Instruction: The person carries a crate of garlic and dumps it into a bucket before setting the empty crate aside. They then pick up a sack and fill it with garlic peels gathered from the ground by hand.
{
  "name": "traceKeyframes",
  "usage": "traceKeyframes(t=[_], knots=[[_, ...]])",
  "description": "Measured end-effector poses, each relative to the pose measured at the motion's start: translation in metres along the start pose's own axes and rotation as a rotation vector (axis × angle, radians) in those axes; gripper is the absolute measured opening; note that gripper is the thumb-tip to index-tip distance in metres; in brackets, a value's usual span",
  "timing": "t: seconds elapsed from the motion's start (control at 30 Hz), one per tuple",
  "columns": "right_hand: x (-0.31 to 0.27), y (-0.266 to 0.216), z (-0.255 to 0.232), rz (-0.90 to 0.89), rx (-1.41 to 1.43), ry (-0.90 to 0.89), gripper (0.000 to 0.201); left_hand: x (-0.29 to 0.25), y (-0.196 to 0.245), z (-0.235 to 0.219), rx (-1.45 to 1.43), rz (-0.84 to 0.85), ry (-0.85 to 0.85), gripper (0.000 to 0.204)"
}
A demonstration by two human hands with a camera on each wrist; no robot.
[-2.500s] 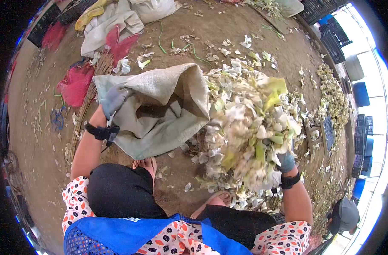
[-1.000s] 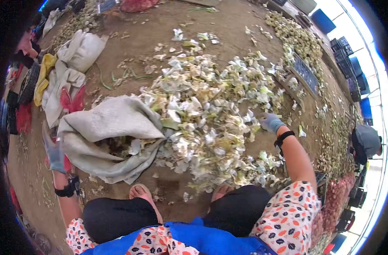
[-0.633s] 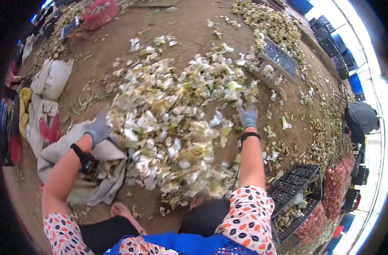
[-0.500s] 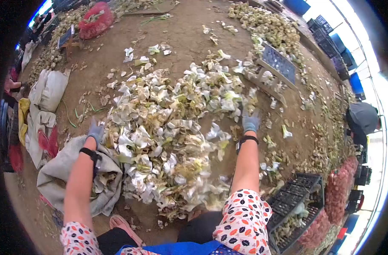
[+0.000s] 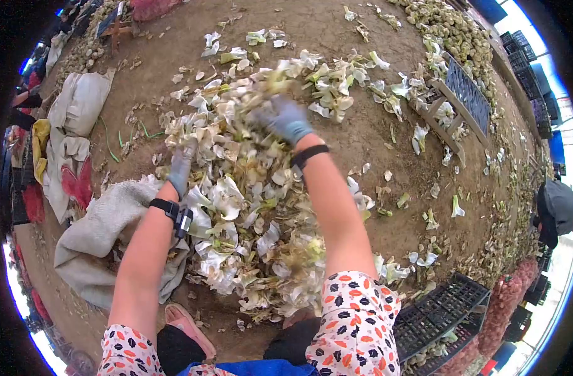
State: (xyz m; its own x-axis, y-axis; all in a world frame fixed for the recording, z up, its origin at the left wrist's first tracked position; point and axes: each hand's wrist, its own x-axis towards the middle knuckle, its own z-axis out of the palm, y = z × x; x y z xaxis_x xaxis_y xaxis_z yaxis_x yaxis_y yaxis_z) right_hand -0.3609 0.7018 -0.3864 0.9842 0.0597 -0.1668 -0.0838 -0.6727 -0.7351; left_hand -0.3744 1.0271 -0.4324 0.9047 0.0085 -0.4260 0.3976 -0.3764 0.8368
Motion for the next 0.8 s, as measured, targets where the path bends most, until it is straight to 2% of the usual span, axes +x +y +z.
traceKeyframes(t=[0.03, 0.07, 0.1, 0.13, 0.17, 0.2, 0.23, 0.27, 0.3, 0.33, 0.37, 0.4, 0.43, 0.47, 0.5, 0.53, 0.57, 0.6, 0.67, 0.7, 0.73, 0.77, 0.8], knots=[[-0.009, -0.017, 0.018, -0.065, -0.091, -0.053, 0.083, 0.005, -0.010, 0.011, -0.149, 0.047, -0.024, 0.071], [-0.014, -0.032, 0.033, -0.134, -0.181, -0.100, 0.084, -0.003, 0.000, 0.015, -0.275, 0.034, -0.100, 0.062], [-0.015, -0.034, 0.052, -0.174, -0.128, -0.104, 0.087, -0.013, 0.011, 0.020, -0.399, 0.010, -0.175, 0.055], [-0.018, -0.032, 0.069, -0.213, -0.077, -0.111, 0.091, -0.040, 0.041, 0.023, -0.502, -0.085, -0.304, 0.051], [-0.027, -0.042, 0.071, -0.200, 0.147, -0.153, 0.091, -0.035, 0.033, 0.038, -0.570, -0.064, -0.204, 0.048], [-0.036, -0.049, 0.068, -0.204, 0.150, -0.157, 0.091, -0.032, 0.023, 0.053, -0.637, -0.047, -0.101, 0.046], [-0.047, -0.057, 0.059, -0.185, 0.253, -0.181, 0.088, -0.070, 0.064, 0.051, -0.698, -0.005, -0.234, 0.046], [-0.057, -0.059, 0.053, -0.170, 0.353, -0.207, 0.087, -0.064, 0.051, 0.057, -0.693, -0.064, -0.285, 0.042], [-0.063, -0.051, 0.060, -0.224, 0.436, -0.153, 0.083, -0.060, 0.039, 0.061, -0.685, -0.123, -0.337, 0.038], [-0.076, -0.055, 0.049, -0.237, 0.352, -0.159, 0.080, -0.078, 0.048, 0.073, -0.508, 0.142, -0.162, 0.037], [-0.089, -0.056, 0.042, -0.215, 0.342, -0.167, 0.080, -0.098, 0.065, 0.078, -0.740, 0.084, -0.242, 0.038], [-0.106, -0.059, 0.035, -0.059, 0.357, -0.196, 0.082, -0.110, 0.056, 0.081, -0.548, 0.152, -0.170, 0.038], [-0.127, -0.068, 0.021, -0.112, 0.399, -0.178, 0.084, -0.143, 0.069, 0.081, -0.708, 0.113, -0.269, 0.043], [-0.154, -0.079, 0.011, -0.033, 0.496, -0.178, 0.083, -0.174, 0.088, 0.073, -0.710, 0.114, -0.250, 0.043], [-0.175, -0.090, -0.005, -0.103, 0.428, -0.215, 0.083, -0.204, 0.108, 0.065, -0.625, -0.029, -0.271, 0.045], [-0.200, -0.091, -0.009, -0.158, 0.275, -0.148, 0.079, -0.230, 0.111, 0.060, -0.540, -0.176, -0.296, 0.048], [-0.219, -0.101, -0.015, -0.214, 0.206, -0.202, 0.077, -0.249, 0.088, 0.061, -0.416, -0.047, -0.273, 0.050], [-0.239, -0.109, -0.019, -0.266, 0.137, -0.259, 0.074, -0.268, 0.066, 0.060, -0.454, -0.031, -0.346, 0.051], [-0.277, -0.103, 0.003, -0.369, 0.047, -0.253, 0.071, -0.310, 0.052, 0.050, -0.529, -0.009, -0.494, 0.052], [-0.292, -0.107, 0.011, -0.357, -0.005, -0.316, 0.068, -0.321, 0.037, 0.047, -0.277, -0.041, -0.449, 0.055], [-0.310, -0.102, 0.024, -0.355, -0.179, -0.331, 0.064, -0.329, 0.017, 0.046, -0.025, -0.075, -0.400, 0.057], [-0.323, -0.099, 0.037, -0.338, -0.250, -0.363, 0.064, -0.333, 0.000, 0.041, -0.026, -0.081, -0.406, 0.057], [-0.332, -0.098, 0.045, -0.322, -0.322, -0.393, 0.064, -0.334, -0.016, 0.037, 0.252, 0.042, -0.412, 0.061]])
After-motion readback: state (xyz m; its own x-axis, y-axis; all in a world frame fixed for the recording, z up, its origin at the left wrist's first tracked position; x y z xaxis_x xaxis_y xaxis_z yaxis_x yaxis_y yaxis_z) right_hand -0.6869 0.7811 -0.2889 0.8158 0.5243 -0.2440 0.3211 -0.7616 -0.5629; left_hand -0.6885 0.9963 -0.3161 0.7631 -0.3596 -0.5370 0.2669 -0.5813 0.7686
